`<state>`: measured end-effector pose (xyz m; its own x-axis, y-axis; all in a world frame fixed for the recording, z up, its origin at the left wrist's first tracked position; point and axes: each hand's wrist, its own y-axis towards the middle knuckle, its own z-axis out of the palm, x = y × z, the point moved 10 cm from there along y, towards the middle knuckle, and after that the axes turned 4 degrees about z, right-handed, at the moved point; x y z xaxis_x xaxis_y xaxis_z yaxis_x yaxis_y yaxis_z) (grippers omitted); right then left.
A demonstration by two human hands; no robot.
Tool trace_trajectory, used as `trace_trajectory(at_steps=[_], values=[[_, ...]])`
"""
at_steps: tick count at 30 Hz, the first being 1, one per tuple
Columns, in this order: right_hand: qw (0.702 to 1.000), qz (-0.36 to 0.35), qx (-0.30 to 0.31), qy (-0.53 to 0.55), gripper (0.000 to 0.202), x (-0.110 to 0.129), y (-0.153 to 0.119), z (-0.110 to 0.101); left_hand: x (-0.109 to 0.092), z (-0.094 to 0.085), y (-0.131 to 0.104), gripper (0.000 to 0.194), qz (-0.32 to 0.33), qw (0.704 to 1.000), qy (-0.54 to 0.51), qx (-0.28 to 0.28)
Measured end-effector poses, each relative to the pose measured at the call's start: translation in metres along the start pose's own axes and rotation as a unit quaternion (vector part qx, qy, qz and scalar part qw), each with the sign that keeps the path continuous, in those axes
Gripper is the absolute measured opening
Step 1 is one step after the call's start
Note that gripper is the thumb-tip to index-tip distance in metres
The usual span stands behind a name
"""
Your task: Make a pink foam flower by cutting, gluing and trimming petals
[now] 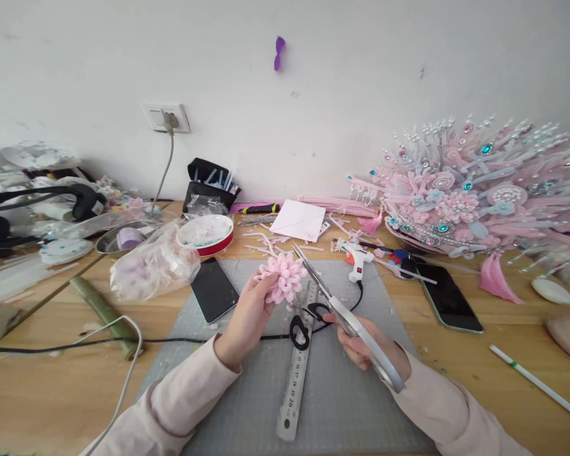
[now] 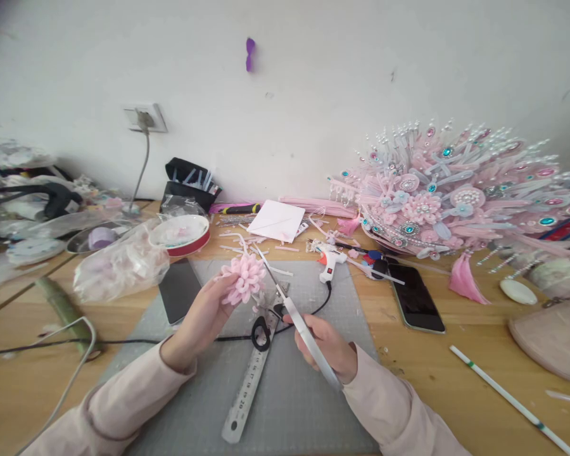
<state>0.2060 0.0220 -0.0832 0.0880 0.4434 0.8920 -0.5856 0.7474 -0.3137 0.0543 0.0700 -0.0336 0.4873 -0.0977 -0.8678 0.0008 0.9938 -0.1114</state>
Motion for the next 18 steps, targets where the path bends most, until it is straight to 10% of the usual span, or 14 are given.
trace_trajectory(at_steps=[18], values=[[1.000,-0.013,-0.004,0.022,0.061,-0.005,0.001,-0.006,0.016,0.002,-0.006,0.014,-0.061,0.998,-0.028,-0.011]])
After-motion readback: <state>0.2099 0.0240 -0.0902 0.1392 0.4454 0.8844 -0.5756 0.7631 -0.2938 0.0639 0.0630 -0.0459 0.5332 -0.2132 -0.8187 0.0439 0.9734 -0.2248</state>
